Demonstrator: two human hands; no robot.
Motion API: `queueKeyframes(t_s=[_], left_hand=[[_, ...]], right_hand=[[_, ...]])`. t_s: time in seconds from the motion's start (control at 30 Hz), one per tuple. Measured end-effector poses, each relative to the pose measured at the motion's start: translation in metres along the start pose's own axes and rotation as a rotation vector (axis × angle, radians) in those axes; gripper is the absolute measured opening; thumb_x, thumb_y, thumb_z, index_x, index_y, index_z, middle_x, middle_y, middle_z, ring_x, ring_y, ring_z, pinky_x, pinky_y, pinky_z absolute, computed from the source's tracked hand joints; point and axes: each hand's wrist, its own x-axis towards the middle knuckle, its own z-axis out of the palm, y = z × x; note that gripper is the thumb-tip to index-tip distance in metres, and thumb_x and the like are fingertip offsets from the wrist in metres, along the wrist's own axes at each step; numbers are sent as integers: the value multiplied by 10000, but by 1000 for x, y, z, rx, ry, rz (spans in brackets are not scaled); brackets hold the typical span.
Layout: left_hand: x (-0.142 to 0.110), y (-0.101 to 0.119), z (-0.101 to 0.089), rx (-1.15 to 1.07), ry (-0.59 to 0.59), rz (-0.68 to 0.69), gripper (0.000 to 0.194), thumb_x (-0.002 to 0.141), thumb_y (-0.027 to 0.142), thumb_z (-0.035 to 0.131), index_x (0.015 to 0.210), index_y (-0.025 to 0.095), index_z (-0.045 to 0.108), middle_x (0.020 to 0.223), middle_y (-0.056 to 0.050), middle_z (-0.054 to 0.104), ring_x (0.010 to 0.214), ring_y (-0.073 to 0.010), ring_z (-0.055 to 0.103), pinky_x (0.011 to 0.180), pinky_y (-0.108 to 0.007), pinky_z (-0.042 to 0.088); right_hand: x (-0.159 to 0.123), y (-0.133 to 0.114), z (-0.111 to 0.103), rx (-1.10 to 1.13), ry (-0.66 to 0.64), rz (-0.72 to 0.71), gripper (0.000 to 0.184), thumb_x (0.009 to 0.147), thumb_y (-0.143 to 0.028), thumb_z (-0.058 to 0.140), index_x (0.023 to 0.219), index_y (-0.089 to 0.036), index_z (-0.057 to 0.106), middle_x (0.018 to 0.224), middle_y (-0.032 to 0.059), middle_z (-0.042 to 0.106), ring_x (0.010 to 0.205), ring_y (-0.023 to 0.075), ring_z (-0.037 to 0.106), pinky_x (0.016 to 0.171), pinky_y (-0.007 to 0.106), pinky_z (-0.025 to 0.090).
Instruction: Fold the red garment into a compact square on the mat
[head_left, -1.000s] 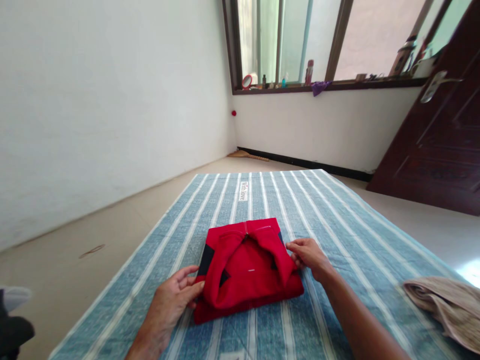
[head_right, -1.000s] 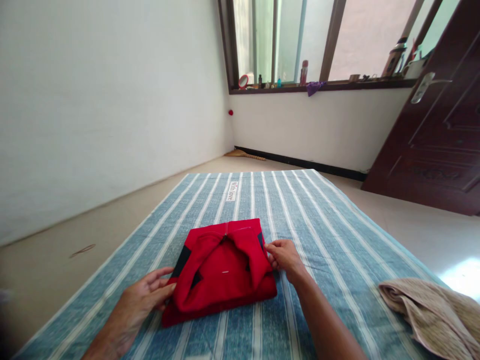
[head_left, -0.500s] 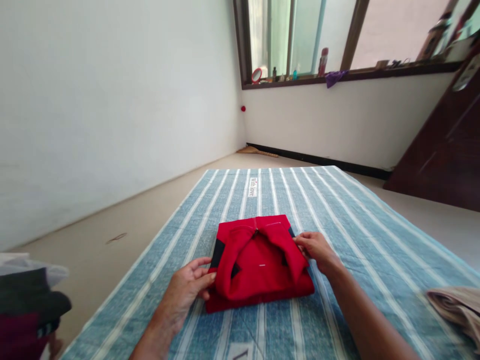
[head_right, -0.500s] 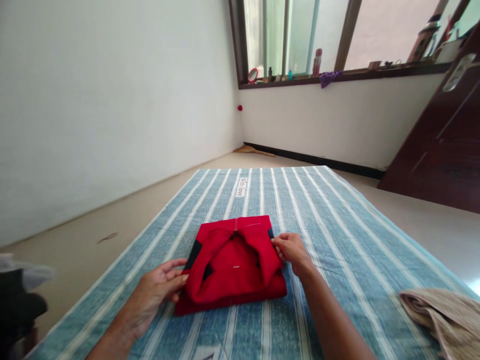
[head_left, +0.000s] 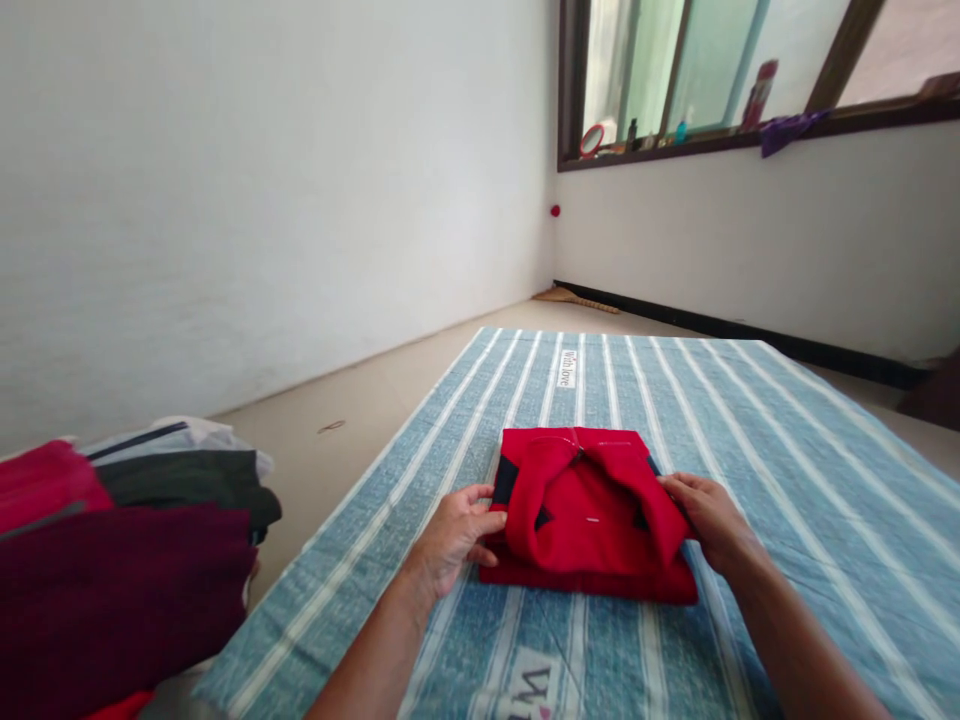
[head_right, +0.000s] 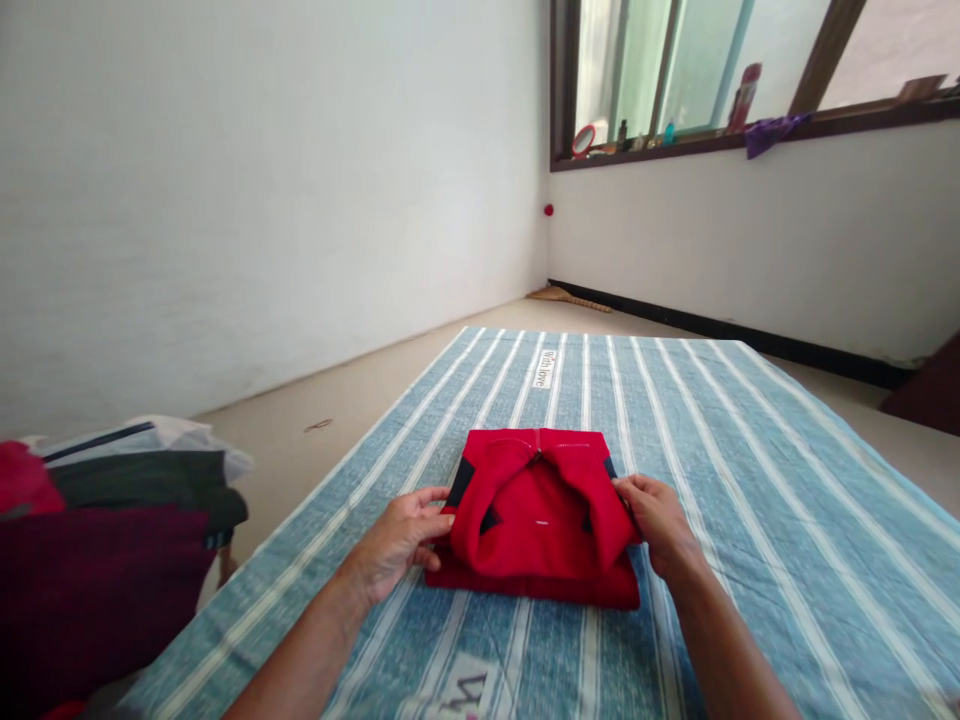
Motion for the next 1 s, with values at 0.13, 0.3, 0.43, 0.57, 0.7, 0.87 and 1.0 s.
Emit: queueKeyframes(t_s=[0.13,0.3,0.43,0.57,0.7,0.87,1.0], left_hand=[[1,-4,2,-7,-4,20,572,613,177,731,1124,107,483,814,-69,700,507,-97,583,363,-155,407],[2,-12,7,9,54,85,547,589,126,710,1094,120,498,677,3,670,354,-39,444,316,-148,324],[-1,-11,9,-44,33,80,554,587,147,735,1088,122,500,689,-7,678,391,-56,489,338,-151,354],[-4,-10,10,-96,11,66,534,588,149,739,1072,107,518,704,-35,689,417,-70,517,347,-153,366],[-4,-11,10,-122,-2,62,471,615,113,697,1059,96,537,694,-36,686,424,-73,524,348,-148,384],[-4,-10,9,-156,-37,39,414,657,72,639,1062,98,558,732,-49,694,441,-73,549,349,-135,408],[-4,-10,10,-214,-59,4,406,667,48,621,1064,101,562,774,-64,704,473,-84,591,380,-140,451]], right_hand=[[-2,0,0,37,-13,-6,245,599,-381,694,656,-166,590,497,-19,561,417,87,455,404,204,311],[-6,2,1,-30,-8,-20,265,597,-403,693,599,-177,555,429,-37,500,360,69,369,365,204,247],[-8,1,0,-121,-5,-39,271,577,-410,691,609,-180,552,409,-49,474,350,65,342,356,202,220],[-10,-1,-1,-175,-6,-61,292,566,-426,697,618,-175,557,411,-50,480,351,67,353,353,195,226],[-12,-4,-2,-193,-11,-65,302,578,-443,690,630,-166,582,442,-36,511,360,79,391,356,202,264],[-12,-4,-3,-172,-19,-45,305,585,-439,705,663,-159,612,464,-21,547,362,84,414,354,204,273],[-13,-5,-4,-102,-47,-10,356,562,-442,750,719,-154,613,505,-9,596,388,85,450,370,195,297]])
